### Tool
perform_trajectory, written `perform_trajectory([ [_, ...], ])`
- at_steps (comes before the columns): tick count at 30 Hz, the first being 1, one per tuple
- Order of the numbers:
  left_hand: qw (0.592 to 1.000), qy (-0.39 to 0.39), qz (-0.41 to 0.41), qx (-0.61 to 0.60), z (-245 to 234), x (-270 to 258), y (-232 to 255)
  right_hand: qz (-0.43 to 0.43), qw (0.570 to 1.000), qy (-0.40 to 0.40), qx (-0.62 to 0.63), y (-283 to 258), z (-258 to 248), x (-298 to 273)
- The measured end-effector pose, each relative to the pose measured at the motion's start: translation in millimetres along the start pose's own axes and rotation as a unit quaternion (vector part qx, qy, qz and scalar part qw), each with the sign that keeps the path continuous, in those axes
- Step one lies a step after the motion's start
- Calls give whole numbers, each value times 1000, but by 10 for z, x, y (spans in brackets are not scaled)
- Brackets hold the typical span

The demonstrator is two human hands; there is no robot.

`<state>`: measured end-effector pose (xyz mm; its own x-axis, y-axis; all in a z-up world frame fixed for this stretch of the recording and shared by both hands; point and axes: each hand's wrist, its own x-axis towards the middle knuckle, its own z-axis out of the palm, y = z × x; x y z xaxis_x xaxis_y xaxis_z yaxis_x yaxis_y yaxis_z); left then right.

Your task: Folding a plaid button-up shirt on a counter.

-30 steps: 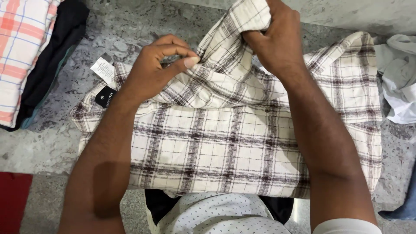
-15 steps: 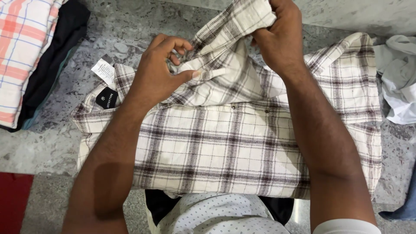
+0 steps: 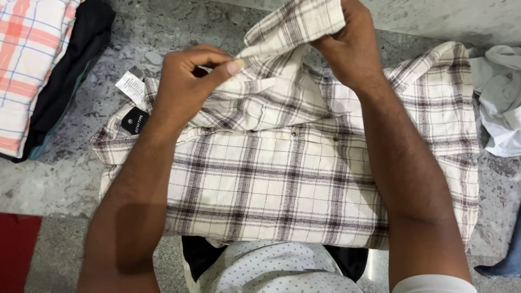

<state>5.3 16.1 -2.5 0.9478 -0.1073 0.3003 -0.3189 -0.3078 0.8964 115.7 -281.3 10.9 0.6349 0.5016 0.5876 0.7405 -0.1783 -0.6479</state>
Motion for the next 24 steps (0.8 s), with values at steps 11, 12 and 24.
perform_trajectory([
  [11, 977, -4, -136, -163, -139, -51, 233, 29, 997, -33, -57, -188, 33, 28],
  [12, 977, -4, -135, -162, -111, -32, 212, 28, 997, -32, -57, -237, 27, 50],
  [24, 978, 1, -95, 185, 132, 6, 86, 65, 994, -43, 82, 9, -66, -24],
])
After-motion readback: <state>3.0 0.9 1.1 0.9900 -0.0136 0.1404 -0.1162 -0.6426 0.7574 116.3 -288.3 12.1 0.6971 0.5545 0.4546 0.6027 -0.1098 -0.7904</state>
